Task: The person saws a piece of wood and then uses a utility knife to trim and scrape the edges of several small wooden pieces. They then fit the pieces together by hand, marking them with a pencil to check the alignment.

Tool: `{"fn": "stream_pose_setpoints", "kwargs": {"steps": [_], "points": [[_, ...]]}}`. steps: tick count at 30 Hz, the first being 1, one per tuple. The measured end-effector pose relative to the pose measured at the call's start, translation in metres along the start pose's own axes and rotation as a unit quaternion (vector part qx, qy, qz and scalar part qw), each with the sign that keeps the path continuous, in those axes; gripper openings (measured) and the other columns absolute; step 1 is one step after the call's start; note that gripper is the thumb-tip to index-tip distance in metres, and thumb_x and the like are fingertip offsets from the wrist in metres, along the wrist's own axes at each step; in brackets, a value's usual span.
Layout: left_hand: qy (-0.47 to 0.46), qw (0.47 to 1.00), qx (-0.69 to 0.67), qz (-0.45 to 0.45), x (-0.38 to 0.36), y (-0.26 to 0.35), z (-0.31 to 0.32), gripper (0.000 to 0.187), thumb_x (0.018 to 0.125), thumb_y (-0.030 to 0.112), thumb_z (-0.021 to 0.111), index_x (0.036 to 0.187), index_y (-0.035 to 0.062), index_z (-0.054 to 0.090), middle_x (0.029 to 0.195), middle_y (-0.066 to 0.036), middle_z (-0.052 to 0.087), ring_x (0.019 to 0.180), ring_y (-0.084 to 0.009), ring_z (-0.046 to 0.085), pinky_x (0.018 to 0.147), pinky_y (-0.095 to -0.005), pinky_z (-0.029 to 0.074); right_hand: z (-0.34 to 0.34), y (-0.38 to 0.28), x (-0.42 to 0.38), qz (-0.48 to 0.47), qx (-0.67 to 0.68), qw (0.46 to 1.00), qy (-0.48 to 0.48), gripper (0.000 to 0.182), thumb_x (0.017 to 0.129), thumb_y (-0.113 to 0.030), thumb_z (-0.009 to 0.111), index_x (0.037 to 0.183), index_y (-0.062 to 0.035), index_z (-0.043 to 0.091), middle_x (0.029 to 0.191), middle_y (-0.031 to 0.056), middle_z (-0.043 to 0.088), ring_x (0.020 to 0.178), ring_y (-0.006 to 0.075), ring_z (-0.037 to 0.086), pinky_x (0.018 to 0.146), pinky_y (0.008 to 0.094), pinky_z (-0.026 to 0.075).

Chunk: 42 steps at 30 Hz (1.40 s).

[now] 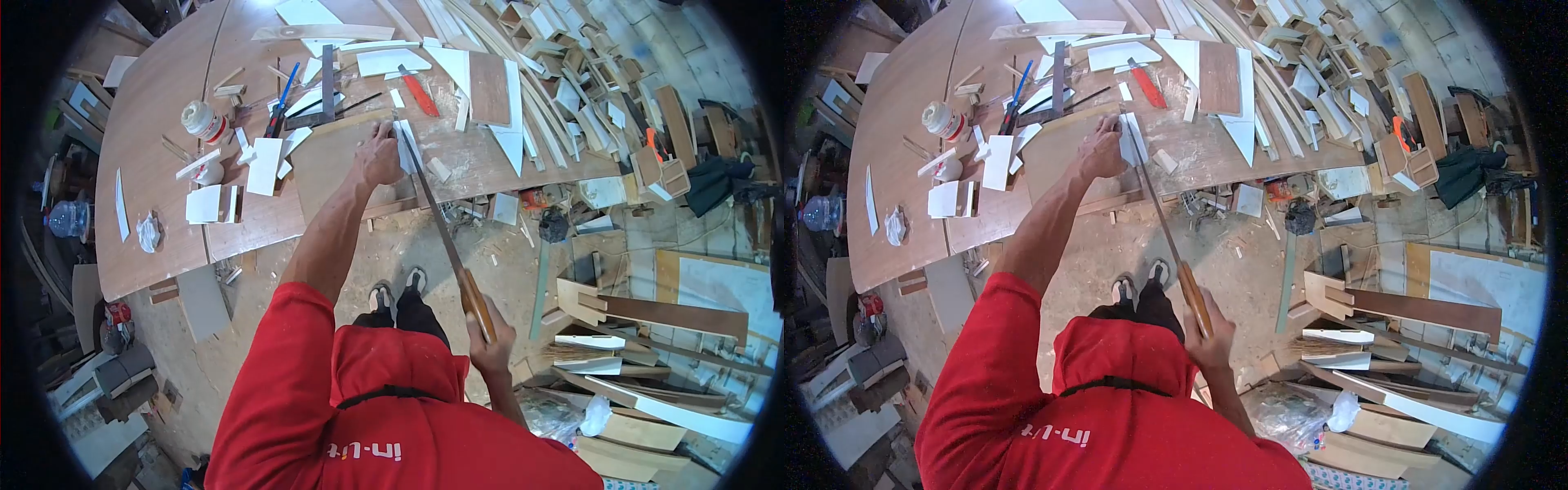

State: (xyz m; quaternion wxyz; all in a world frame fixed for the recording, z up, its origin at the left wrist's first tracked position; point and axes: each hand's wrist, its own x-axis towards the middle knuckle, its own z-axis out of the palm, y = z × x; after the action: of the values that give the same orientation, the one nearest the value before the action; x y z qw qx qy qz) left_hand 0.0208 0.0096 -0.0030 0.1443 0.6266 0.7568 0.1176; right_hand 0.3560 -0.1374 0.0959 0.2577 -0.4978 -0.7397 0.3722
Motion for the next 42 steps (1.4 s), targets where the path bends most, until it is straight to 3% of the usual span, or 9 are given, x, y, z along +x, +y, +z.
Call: {"fn": "stream_pose_setpoints", "kwargs": {"steps": [4,10,14,18,22,28,30,39,42], "points": [[0.009,1.0,0.0,-0.012,-0.005,0.004,0.007,0.044,0.064,0.023,0.07,0.104,0.005,0.066,0.131,-0.011,0.043,0.13,-0.0337,0.037,0.093,-0.056,0.046,-0.005,-0.011,0.007,0.081,0.022,0.996,-0.044,0.034,0.087,-0.007,0.057,0.121,0.0009,0.058,0.093,0.0195,0.067,0.083,0.0268,0.068,0.072,0.0326,0.051],[0.001,1.0,-0.014,-0.006,0.001,-0.002,0.004,0.048,0.064,0.02,0.07,0.108,0.0038,0.063,0.132,-0.012,0.042,0.131,-0.0331,0.036,0.092,-0.0578,0.046,-0.011,-0.015,-0.005,0.0,0.039,0.999,-0.005,0.03,0.088,-0.009,0.057,0.117,-0.0006,0.059,0.085,0.0171,0.065,0.076,0.0184,0.065,0.067,0.0326,0.05],[-0.009,1.0,-0.017,-0.009,-0.003,0.001,0.004,0.054,0.064,0.024,0.073,0.112,0.0032,0.062,0.137,-0.011,0.038,0.133,-0.0331,0.034,0.094,-0.0591,0.045,0.002,-0.014,0.022,0.118,0.008,0.99,-0.08,0.031,0.087,-0.004,0.055,0.117,0.0008,0.059,0.09,0.018,0.065,0.076,0.0169,0.062,0.069,0.032,0.05],[-0.033,0.999,-0.001,-0.014,0.003,-0.001,0.003,0.055,0.063,0.026,0.074,0.113,0.0053,0.062,0.141,-0.01,0.036,0.134,-0.0344,0.032,0.095,-0.0599,0.045,-0.012,-0.008,-0.008,-0.004,0.042,0.999,-0.011,0.033,0.087,-0.005,0.055,0.12,0.0009,0.058,0.089,0.0166,0.066,0.074,0.0194,0.062,0.068,0.032,0.049],[0.011,0.999,-0.03,-0.008,-0.006,0.001,0.004,0.054,0.064,0.028,0.073,0.113,0.0075,0.063,0.141,-0.011,0.036,0.134,-0.0351,0.032,0.095,-0.061,0.044,0.002,-0.012,0.024,0.129,0.046,0.989,-0.05,0.034,0.086,-0.003,0.057,0.119,0.0026,0.059,0.099,0.0187,0.068,0.089,0.0205,0.066,0.078,0.0313,0.051],[-0.028,0.999,-0.027,-0.009,-0.003,0.002,0.0,0.053,0.066,0.029,0.071,0.114,0.0072,0.063,0.143,-0.012,0.034,0.135,-0.0364,0.031,0.095,-0.0626,0.043,-0.003,-0.01,-0.002,0.042,0.043,0.998,-0.02,0.034,0.086,-0.007,0.058,0.119,0.0036,0.058,0.096,0.0191,0.067,0.083,0.0214,0.065,0.075,0.0308,0.05],[-0.003,1.0,-0.01,-0.014,-0.005,0.009,-0.008,0.059,0.062,0.022,0.072,0.113,-0.0052,0.059,0.14,-0.017,0.037,0.132,-0.037,0.035,0.099,-0.046,0.046,-0.001,-0.01,0.012,0.084,0.022,0.995,-0.038,0.034,0.086,-0.005,0.057,0.12,0.003,0.058,0.1,0.0188,0.067,0.089,0.0207,0.065,0.079,0.0297,0.05],[-0.003,1.0,-0.004,0.0,-0.001,0.0,0.0,0.06,0.062,0.024,0.072,0.116,-0.0006,0.059,0.14,-0.018,0.038,0.13,-0.0368,0.037,0.098,-0.0463,0.046,-0.005,-0.021,0.027,0.149,0.006,0.985,-0.088,0.034,0.086,-0.002,0.056,0.119,0.0003,0.059,0.087,0.0147,0.066,0.074,0.0165,0.062,0.069,0.0291,0.05],[0.011,0.999,-0.019,-0.028,0.0,0.001,0.005,0.047,0.065,0.021,0.068,0.108,0.0022,0.064,0.136,-0.012,0.04,0.132,-0.0322,0.034,0.095,-0.0575,0.044,-0.01,-0.008,0.001,-0.036,0.038,0.999,0.014,0.029,0.087,-0.006,0.056,0.116,-0.0018,0.059,0.075,0.0149,0.06,0.059,0.0165,0.051,0.057,0.0294,0.046]]}}
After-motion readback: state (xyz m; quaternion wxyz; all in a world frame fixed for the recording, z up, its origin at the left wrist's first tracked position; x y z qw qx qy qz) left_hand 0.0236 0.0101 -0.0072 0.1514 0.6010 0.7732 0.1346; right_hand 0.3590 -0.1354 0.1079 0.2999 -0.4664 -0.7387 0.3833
